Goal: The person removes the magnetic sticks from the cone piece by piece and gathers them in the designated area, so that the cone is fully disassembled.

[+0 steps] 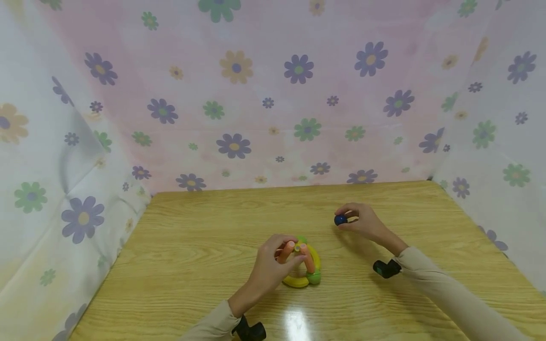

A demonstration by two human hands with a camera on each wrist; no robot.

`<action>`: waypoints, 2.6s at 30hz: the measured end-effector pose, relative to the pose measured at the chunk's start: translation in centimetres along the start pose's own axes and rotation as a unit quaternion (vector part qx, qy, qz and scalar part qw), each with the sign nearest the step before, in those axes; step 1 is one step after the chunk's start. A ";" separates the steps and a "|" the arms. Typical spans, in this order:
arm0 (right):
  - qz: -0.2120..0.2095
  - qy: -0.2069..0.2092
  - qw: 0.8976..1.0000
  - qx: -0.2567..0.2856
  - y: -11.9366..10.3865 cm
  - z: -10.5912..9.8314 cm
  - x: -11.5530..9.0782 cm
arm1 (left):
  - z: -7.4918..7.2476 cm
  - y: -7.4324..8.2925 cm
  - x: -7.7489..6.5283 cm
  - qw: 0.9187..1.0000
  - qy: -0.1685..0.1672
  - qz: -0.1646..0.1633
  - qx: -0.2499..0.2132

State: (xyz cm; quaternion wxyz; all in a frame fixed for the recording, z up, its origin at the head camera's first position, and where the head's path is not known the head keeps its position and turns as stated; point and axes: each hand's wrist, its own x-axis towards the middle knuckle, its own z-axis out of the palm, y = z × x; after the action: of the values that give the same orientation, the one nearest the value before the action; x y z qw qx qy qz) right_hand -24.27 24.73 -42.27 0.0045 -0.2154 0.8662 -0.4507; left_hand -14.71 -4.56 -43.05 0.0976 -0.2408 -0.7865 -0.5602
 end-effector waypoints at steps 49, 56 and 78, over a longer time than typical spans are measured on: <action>-0.001 0.018 0.997 -0.077 -0.7 -0.5 -0.6 | -0.7 0.2 -0.1 1.000 -0.020 0.022 0.005; -0.070 -0.023 0.997 -0.035 -4.0 0.7 -1.2 | -1.4 0.1 0.1 0.997 -0.009 0.061 0.043; -0.128 -0.053 0.987 0.081 -9.4 6.8 -3.3 | -4.2 2.4 -0.3 0.999 -0.016 -0.014 -0.028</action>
State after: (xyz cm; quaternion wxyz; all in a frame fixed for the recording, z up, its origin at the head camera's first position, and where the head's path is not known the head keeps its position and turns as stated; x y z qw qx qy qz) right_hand -16.46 15.97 -39.53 0.0101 -0.3470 0.7907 -0.5044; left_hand -13.72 -7.90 -39.72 0.0707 -0.2416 -0.7751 -0.5796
